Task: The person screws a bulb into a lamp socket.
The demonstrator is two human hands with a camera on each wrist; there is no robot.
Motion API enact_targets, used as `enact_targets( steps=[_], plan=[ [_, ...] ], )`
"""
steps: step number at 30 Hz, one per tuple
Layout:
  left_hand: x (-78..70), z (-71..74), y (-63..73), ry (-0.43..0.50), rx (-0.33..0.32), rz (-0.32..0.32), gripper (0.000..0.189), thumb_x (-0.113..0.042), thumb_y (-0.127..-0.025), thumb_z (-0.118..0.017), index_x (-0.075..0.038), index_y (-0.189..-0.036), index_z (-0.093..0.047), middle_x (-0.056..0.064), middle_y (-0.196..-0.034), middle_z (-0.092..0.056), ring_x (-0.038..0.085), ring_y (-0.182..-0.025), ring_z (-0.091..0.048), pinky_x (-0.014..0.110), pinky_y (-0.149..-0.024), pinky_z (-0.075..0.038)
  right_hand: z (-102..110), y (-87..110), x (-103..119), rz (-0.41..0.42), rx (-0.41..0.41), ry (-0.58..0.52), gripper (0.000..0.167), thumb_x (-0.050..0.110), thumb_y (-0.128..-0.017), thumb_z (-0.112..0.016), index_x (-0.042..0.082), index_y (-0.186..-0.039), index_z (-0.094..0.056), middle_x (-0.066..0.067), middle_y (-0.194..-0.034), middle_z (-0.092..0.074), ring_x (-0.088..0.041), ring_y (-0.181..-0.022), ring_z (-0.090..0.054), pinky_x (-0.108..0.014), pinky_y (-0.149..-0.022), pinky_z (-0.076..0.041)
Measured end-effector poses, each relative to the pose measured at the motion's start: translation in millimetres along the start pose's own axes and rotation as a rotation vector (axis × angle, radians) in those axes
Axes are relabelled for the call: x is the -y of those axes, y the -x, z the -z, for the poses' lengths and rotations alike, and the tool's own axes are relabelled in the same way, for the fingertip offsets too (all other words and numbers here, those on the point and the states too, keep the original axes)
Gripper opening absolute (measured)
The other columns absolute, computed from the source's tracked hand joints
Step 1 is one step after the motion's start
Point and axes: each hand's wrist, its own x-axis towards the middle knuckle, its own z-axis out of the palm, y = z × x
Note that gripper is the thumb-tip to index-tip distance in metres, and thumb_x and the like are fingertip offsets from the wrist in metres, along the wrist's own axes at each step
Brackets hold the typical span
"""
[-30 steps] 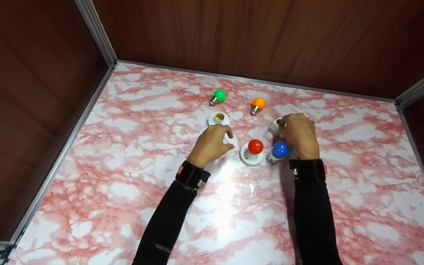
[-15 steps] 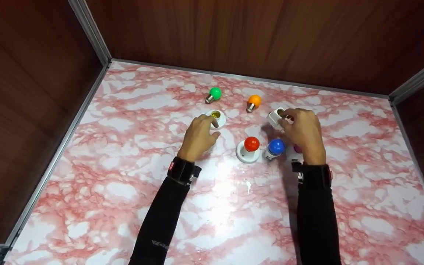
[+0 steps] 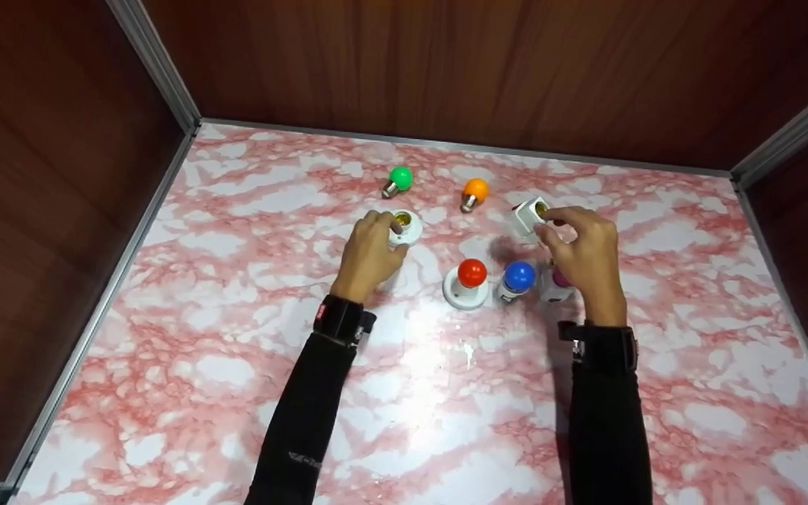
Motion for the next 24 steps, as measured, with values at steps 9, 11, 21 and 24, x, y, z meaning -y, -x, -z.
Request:
enact_targets(
  steps=[9, 11, 21, 24],
  plan=[
    [5.4, -4.0, -30.3, 0.042, -0.029, 0.021, 0.055, -0.038, -0.095, -0.076, -0.008, -0.135, -0.054, 0.016, -0.135, -0.054, 0.04, -0.132, -0.053, 0.052, -0.105, -0.054, 10.7, 8.7, -4.3, 0.016, -0.024, -0.035, 0.016, 0.008, -0.088, -0.085, 0.001, -0.101, -0.082, -0.02, -0.099, -0.082, -0.04, -0.091, -0.076, -0.025, -0.088, -0.053],
    [9.5, -5.6, -36.9, 0.057, -0.038, 0.002, 0.059, -0.038, -0.096, -0.075, -0.008, -0.142, -0.053, 0.017, -0.14, -0.053, 0.041, -0.135, -0.051, 0.053, -0.109, -0.052, 10.3, 11.6, -5.6, 0.027, -0.026, -0.043, 0.015, 0.009, -0.088, -0.085, 0.001, -0.101, -0.082, -0.019, -0.098, -0.082, -0.039, -0.091, -0.076, -0.019, -0.089, -0.052],
    [17.9, 1.3, -77.4, 0.003, 0.204, -0.029, 0.074, -0.05, -0.103, -0.064, -0.036, -0.168, -0.031, 0.011, -0.182, -0.008, 0.045, -0.166, -0.015, 0.069, -0.131, -0.026, 16.4, 19.2, -11.2, -0.005, -0.086, -0.219, 0.012, 0.0, -0.087, -0.08, 0.001, -0.099, -0.08, -0.015, -0.104, -0.082, -0.02, -0.095, -0.076, -0.011, -0.095, -0.051],
    [12.9, 3.3, -90.0, -0.02, 0.27, -0.035, 0.076, -0.051, -0.103, -0.064, -0.039, -0.168, -0.027, 0.004, -0.183, -0.001, 0.042, -0.167, -0.009, 0.069, -0.134, -0.02, 22.9, 18.6, -13.9, 0.003, -0.095, -0.277, 0.012, -0.003, -0.087, -0.078, -0.001, -0.099, -0.078, -0.019, -0.108, -0.081, -0.006, -0.1, -0.073, -0.013, -0.097, -0.053]
  ],
)
